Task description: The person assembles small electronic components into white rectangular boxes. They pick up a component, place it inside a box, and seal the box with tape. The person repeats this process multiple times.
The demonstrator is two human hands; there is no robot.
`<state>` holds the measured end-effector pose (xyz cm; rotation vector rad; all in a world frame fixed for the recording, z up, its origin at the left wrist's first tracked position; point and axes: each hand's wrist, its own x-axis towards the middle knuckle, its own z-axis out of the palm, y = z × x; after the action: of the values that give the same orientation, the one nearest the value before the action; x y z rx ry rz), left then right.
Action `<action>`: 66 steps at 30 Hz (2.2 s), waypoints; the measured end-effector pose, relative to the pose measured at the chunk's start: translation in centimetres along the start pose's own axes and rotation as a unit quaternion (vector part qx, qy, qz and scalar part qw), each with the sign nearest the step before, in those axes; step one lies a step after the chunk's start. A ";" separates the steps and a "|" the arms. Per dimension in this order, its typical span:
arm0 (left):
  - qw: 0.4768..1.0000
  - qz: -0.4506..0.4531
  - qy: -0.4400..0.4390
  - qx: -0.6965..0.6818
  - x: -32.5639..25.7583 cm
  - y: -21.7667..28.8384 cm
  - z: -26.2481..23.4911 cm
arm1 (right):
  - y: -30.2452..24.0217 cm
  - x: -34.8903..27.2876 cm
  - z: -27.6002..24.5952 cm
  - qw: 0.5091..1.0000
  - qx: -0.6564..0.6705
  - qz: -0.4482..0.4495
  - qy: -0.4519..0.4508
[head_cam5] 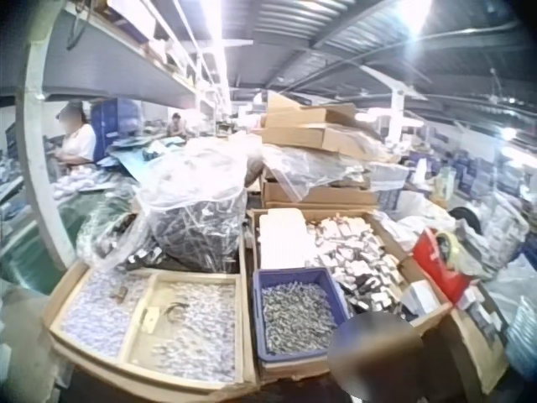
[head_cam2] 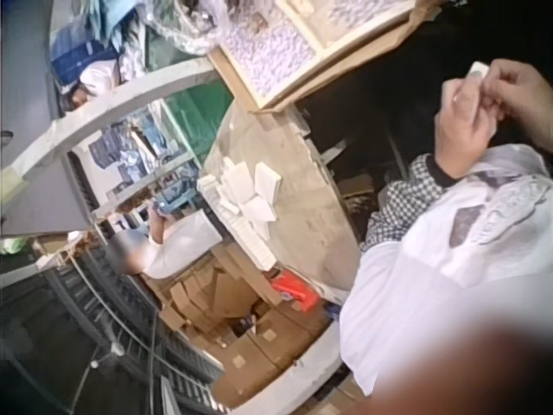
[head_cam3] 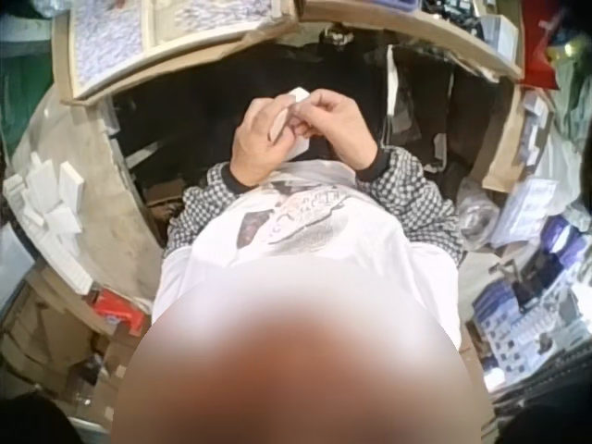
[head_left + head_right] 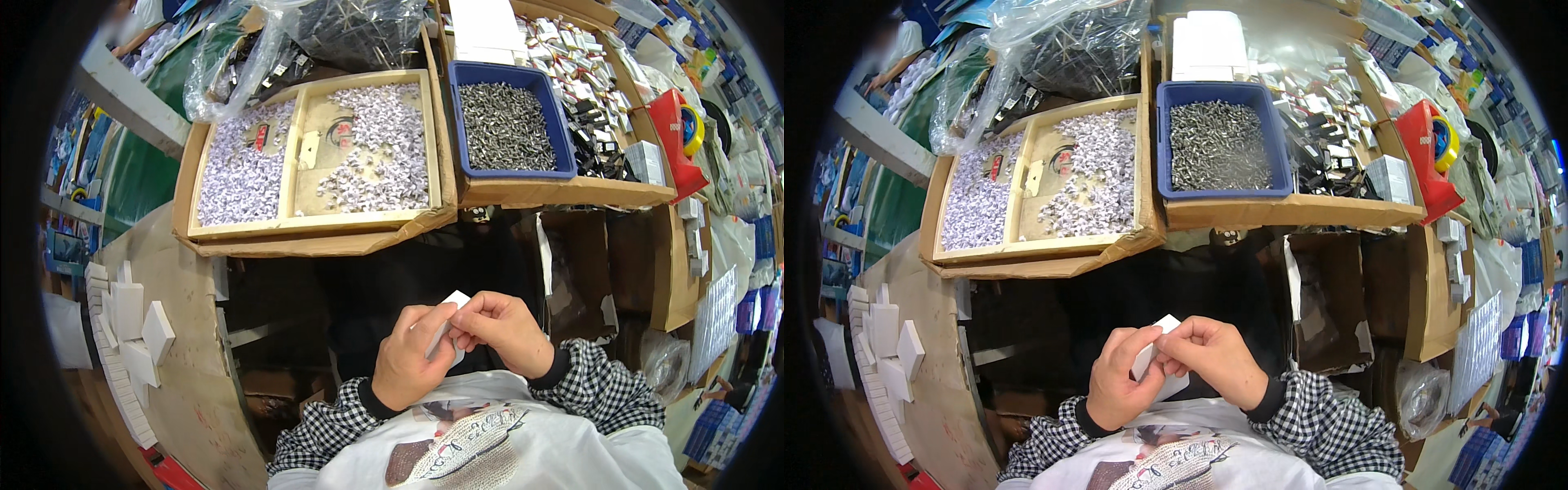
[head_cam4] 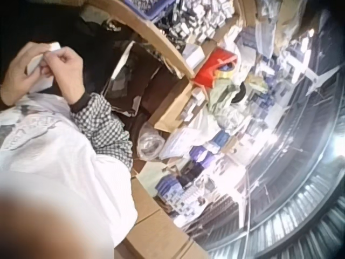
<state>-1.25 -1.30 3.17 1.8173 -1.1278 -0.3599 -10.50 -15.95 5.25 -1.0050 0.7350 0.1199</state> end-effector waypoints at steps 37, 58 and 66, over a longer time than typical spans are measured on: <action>0.915 0.225 -0.242 0.230 4.6 0.8 0.6 | -4.6 0.2 -7.3 0.849 -0.483 -0.098 -0.189; 0.964 -0.018 -0.164 -0.209 1.2 -3.5 1.7 | -19.3 -5.4 -21.7 0.448 -0.767 -0.345 0.303; 0.956 -0.012 -0.161 -0.247 1.4 -4.1 2.3 | -22.3 -8.7 -19.7 0.536 -0.728 -0.344 0.256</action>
<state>0.26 -3.16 -1.05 1.3577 -1.1082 -0.8942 -17.80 -41.97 20.44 -3.0165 0.5858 -0.3675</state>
